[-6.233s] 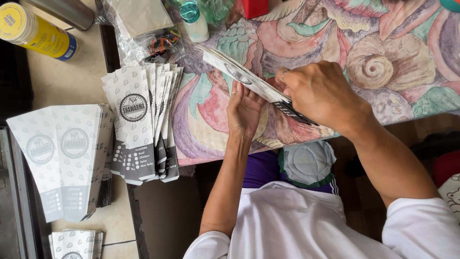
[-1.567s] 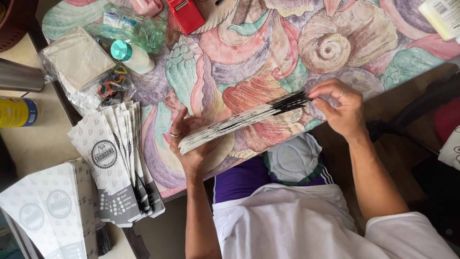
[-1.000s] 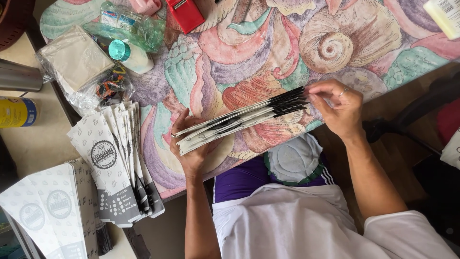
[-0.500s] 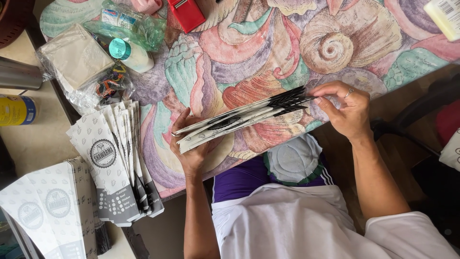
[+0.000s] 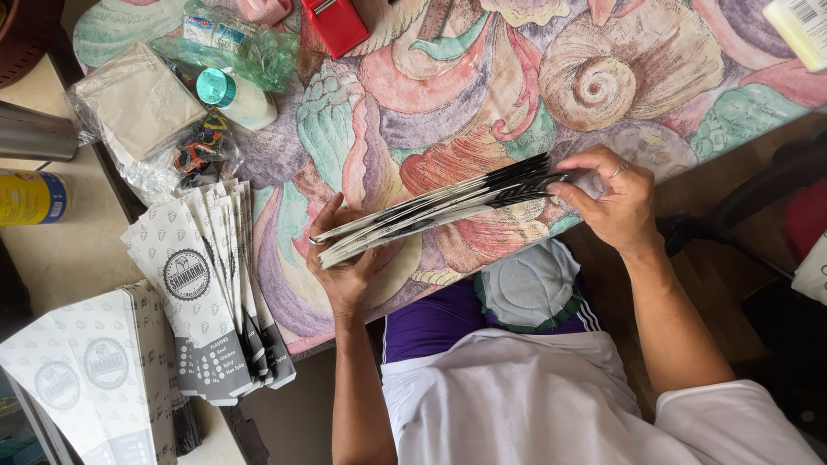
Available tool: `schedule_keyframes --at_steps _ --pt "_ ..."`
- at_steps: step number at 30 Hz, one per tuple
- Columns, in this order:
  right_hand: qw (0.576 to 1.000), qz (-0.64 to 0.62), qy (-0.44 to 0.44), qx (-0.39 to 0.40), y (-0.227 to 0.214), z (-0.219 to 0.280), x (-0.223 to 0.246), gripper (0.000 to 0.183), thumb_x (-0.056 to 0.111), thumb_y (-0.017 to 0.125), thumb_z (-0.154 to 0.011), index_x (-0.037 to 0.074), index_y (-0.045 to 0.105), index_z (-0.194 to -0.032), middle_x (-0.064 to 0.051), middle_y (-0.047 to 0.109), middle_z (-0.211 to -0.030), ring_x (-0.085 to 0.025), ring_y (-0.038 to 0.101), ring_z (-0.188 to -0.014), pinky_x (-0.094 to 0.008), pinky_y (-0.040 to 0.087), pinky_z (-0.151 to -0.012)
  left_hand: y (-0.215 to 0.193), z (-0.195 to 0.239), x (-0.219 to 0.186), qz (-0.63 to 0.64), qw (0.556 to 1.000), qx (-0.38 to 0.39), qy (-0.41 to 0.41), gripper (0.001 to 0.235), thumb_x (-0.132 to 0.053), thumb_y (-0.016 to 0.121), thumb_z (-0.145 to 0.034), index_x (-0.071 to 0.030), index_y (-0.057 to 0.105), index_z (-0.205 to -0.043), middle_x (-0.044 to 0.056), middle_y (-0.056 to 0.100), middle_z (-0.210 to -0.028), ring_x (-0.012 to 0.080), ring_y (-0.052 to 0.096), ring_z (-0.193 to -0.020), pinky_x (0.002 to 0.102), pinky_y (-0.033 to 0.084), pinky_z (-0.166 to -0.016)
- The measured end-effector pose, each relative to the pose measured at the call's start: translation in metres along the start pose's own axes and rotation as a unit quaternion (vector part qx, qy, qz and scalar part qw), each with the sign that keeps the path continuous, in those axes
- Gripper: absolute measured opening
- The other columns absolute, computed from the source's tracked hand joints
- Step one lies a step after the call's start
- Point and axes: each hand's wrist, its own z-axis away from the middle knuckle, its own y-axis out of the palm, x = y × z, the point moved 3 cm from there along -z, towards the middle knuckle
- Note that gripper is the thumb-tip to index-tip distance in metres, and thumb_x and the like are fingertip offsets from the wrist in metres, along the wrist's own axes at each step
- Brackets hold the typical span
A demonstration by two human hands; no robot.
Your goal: Applying glue to the edges of paper shawarma wrappers and stacking them for assembly.
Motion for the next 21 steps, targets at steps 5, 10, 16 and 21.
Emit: schedule_keyframes --at_steps 5,10,16,21 --pt "1.000 0.006 -0.004 0.015 -0.001 -0.008 0.017 0.029 -0.004 0.088 -0.083 -0.009 0.071 -0.107 -0.020 0.073 -0.095 -0.028 0.073 -0.086 -0.039 0.058 -0.083 0.003 0.000 0.004 0.013 1.000 0.007 0.002 0.078 -0.010 0.091 -0.070 -0.001 0.056 -0.140 0.018 0.074 -0.093 0.0287 0.072 -0.094 0.049 0.047 -0.107" --pt "0.998 0.005 0.027 0.057 -0.013 -0.007 0.022 0.023 -0.006 0.081 -0.087 -0.008 0.069 -0.107 -0.020 0.072 -0.104 -0.029 0.071 -0.098 -0.038 0.057 -0.092 0.007 -0.002 -0.015 -0.012 1.000 0.017 0.021 0.069 -0.017 0.081 -0.079 0.000 0.054 -0.140 0.013 0.073 -0.096 0.0253 0.071 -0.095 0.042 0.052 -0.103" --pt "0.999 0.022 0.004 0.033 -0.010 -0.009 0.012 0.008 -0.015 0.072 -0.097 -0.008 0.072 -0.101 -0.020 0.072 -0.099 -0.029 0.071 -0.092 -0.036 0.057 -0.086 0.007 -0.003 -0.012 -0.015 1.000 0.020 0.017 0.066 -0.019 0.080 -0.080 -0.001 0.054 -0.139 0.014 0.074 -0.097 0.0243 0.072 -0.095 0.040 0.052 -0.099" --pt "0.999 -0.022 0.010 0.024 0.002 -0.006 0.009 0.014 -0.018 0.071 -0.092 -0.008 0.075 -0.101 -0.021 0.074 -0.094 -0.027 0.073 -0.085 -0.036 0.059 -0.078 0.005 -0.003 -0.006 0.011 1.000 0.012 0.001 0.073 -0.007 0.085 -0.072 -0.003 0.056 -0.139 0.018 0.074 -0.092 0.0283 0.072 -0.091 0.046 0.054 -0.095"
